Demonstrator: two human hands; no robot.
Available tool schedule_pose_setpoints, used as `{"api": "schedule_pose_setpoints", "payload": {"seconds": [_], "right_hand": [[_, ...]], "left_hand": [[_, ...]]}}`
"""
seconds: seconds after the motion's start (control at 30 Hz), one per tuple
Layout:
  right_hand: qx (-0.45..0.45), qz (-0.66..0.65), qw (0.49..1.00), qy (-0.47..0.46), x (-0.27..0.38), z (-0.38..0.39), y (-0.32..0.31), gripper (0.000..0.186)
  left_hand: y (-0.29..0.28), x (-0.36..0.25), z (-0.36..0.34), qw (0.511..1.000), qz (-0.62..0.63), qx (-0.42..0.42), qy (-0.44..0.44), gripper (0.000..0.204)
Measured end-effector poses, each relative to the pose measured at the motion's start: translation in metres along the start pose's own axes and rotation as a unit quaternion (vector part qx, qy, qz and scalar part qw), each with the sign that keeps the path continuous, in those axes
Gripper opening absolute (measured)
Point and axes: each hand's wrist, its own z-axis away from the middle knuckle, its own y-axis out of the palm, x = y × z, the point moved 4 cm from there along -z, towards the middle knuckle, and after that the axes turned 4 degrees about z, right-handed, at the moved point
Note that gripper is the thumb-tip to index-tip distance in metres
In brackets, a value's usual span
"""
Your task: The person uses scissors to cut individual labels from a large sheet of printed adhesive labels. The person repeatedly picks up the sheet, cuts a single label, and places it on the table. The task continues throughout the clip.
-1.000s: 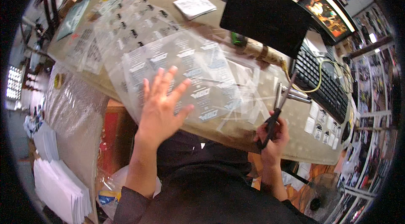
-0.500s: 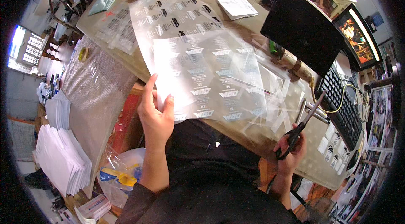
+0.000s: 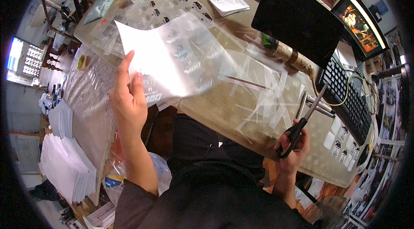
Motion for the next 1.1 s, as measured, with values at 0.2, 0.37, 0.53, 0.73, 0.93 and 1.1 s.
{"api": "schedule_pose_setpoints", "payload": {"seconds": [0.2,0.37,0.53,0.73,0.93,1.1], "right_hand": [[-0.014,-0.016,1.0,0.014,-0.001,0.001,0.001,0.048],[-0.009,0.005,1.0,0.004,0.003,-0.001,0.004,0.049],[-0.01,-0.007,1.0,0.003,0.001,-0.003,0.001,0.049],[-0.012,0.0,1.0,0.003,0.003,-0.003,0.001,0.05],[-0.032,-0.023,0.999,-0.009,-0.003,-0.001,0.0,0.051],[-0.029,0.009,1.0,-0.008,-0.004,-0.002,0.0,0.054]], "left_hand": [[-0.022,-0.036,-0.03,0.985,0.157,-0.016,0.073,0.048],[-0.033,-0.064,-0.072,0.962,0.254,0.047,0.087,0.044],[-0.034,-0.063,-0.09,0.953,0.294,0.064,0.044,0.036],[-0.055,-0.046,-0.097,0.937,0.346,0.035,-0.034,0.039],[-0.075,-0.022,-0.082,0.907,0.399,0.136,-0.012,0.043],[-0.071,-0.035,-0.113,0.998,0.048,0.035,0.002,0.029]]}}
